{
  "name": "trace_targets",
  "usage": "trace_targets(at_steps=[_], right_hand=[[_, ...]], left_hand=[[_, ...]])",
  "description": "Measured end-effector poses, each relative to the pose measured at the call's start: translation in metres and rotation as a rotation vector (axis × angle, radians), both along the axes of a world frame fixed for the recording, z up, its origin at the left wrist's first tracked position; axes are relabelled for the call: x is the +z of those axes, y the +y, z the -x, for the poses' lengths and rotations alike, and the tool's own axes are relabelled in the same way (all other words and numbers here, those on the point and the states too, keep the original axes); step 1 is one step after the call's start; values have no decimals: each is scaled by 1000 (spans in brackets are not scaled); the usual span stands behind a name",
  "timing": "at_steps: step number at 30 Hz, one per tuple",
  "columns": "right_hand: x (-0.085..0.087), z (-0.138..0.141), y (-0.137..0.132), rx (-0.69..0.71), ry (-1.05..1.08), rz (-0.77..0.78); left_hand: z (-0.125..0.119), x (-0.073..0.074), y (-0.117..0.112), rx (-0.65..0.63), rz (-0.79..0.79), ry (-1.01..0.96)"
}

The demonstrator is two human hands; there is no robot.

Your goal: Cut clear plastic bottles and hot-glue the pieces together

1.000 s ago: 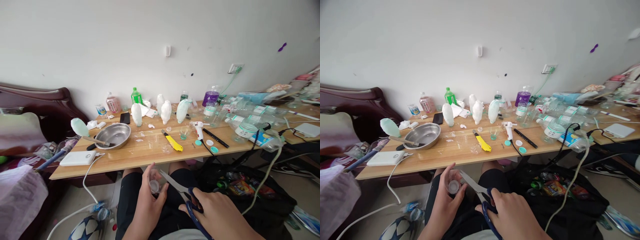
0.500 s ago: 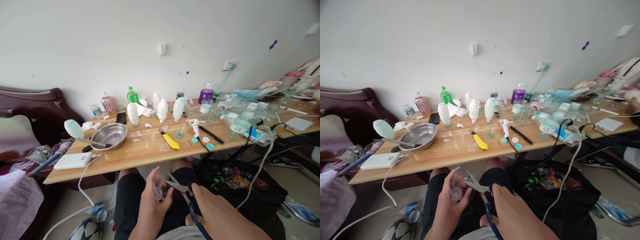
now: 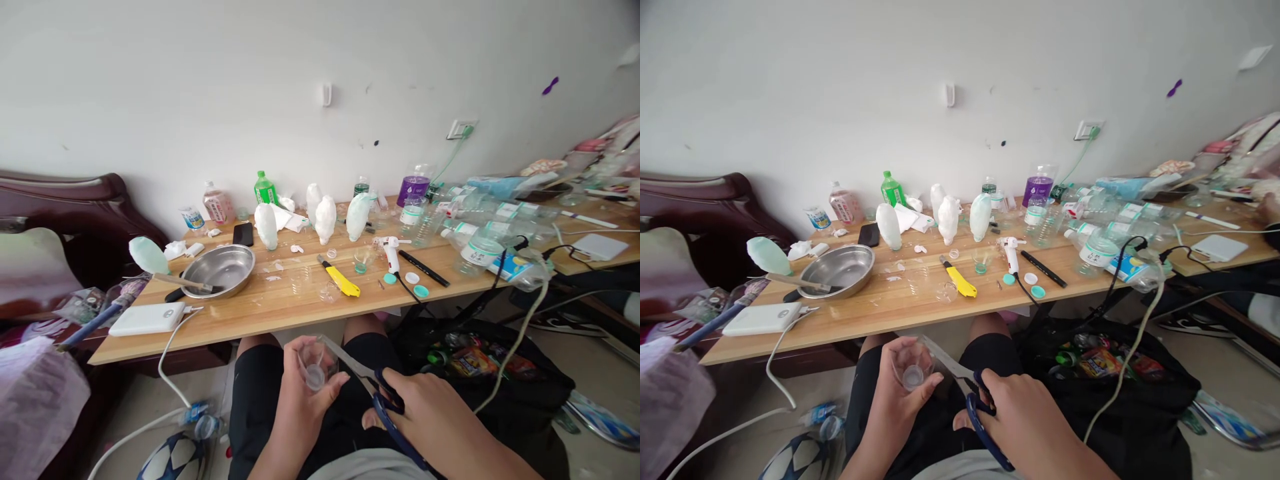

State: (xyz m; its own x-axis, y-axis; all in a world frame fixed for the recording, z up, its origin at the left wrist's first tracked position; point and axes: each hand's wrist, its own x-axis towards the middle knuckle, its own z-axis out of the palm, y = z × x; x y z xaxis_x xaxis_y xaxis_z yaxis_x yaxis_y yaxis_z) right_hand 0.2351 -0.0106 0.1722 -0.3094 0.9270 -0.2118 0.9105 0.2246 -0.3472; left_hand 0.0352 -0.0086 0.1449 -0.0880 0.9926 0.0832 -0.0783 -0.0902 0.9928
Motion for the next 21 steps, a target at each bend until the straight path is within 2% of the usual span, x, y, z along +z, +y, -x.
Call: trace_targets(at_steps=[6, 12, 21], right_hand=[[1, -14, 7, 59, 46, 89], [5, -12, 0, 48, 75, 33], [6, -13, 10, 50, 20, 32]], left_hand=[[5, 3, 0, -47, 60, -61], [-3, 7, -3, -147, 154, -105], [15, -5, 4, -270, 80, -133]])
